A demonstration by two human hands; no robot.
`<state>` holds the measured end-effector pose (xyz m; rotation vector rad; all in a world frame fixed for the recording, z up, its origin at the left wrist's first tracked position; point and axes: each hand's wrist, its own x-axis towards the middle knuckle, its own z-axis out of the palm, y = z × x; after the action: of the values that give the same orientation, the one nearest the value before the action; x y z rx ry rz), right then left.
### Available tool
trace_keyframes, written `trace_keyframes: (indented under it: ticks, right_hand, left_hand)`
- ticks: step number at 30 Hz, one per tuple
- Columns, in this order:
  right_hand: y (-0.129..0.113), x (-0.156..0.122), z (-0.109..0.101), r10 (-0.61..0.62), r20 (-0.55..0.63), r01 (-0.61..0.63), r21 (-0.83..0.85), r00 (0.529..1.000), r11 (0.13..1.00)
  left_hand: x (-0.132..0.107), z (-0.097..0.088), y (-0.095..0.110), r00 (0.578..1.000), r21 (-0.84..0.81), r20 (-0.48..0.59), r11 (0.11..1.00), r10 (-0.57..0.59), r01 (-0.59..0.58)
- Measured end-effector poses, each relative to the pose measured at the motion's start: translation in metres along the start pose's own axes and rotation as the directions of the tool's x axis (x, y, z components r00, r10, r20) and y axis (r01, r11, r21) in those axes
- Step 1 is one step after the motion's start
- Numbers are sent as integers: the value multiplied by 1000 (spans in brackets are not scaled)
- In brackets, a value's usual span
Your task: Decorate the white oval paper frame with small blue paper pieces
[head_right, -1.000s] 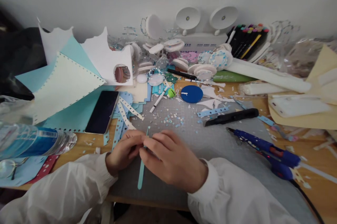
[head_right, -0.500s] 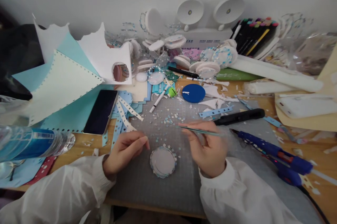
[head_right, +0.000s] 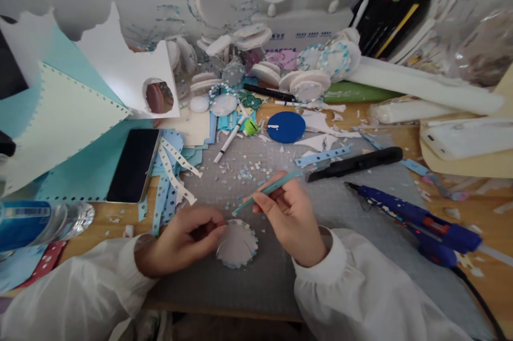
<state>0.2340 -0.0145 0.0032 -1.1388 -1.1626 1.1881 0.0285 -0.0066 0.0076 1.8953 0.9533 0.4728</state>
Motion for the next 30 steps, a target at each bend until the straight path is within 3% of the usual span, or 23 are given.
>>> trace_keyframes:
  ticks: [4,9,30]
  right_hand:
    - [0,-1,-1,45,50,-47,42,998,998]
    - [2,-4,0,65,66,-69,64,996,996]
    - [5,-6,3,21,96,-23,27,995,999]
  left_hand:
    - [-1,0,2,996,-186,59,980,-61,71]
    - [-1,-2,4,992,-270,60,955,-113,125]
    - [0,-2,3,987,-290,60,943,-150,162]
